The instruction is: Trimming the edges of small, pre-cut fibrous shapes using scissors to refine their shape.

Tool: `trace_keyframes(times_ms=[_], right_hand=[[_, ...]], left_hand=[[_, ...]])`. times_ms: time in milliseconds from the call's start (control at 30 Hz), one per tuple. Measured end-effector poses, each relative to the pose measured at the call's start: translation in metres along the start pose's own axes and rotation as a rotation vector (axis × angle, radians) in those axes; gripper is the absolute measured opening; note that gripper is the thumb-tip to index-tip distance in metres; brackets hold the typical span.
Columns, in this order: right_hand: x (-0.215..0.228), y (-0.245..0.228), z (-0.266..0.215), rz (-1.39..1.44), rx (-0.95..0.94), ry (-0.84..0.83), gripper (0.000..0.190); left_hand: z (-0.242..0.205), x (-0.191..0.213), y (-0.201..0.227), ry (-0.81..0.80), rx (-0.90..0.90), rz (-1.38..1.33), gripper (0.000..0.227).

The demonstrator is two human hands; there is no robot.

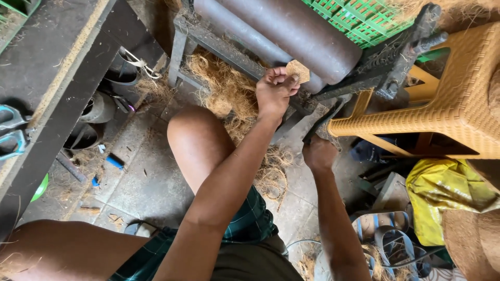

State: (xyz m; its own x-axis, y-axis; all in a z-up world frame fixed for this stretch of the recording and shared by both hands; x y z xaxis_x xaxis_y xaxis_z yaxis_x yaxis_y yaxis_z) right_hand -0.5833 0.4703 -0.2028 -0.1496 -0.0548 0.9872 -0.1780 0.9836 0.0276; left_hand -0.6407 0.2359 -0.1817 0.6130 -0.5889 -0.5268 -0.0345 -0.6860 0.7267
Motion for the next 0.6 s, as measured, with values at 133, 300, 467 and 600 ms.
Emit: trace_keyframes(times_ms=[133,300,467,600], right_hand=[[0.049,0.009,-0.027,0.032,0.055,0.003,0.016],[0.199,0.017,-0.019,-0.299,0.208,0.405,0.008],[0.243,0.052,0.029,-0.317,0.256,0.605,0.006],[0.245,0.025,0.003,-0.278,0.273,0.598,0.025]], left_hand=[[0.008,-0.001,-0.008,-0.007,-0.01,0.002,0.022],[-0.025,-0.004,0.033,0.024,0.024,-0.056,0.025],[-0.034,-0.007,0.049,0.024,0.032,-0.069,0.022],[-0.033,-0.009,0.049,-0.041,0.218,-0.017,0.026]])
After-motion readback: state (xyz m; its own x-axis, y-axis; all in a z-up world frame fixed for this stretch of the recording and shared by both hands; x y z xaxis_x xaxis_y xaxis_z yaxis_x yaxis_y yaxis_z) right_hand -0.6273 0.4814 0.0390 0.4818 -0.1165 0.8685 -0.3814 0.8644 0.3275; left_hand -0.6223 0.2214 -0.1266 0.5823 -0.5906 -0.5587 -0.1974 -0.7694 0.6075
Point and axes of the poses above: each hand's wrist, its own z-axis towards the middle knuckle, its own x-axis out of the back of the hand, y = z × x, the point moved 10 cm from there along z, towards the middle knuckle, and after that the axes turned 5 degrees about x, right-handed, at the moved point
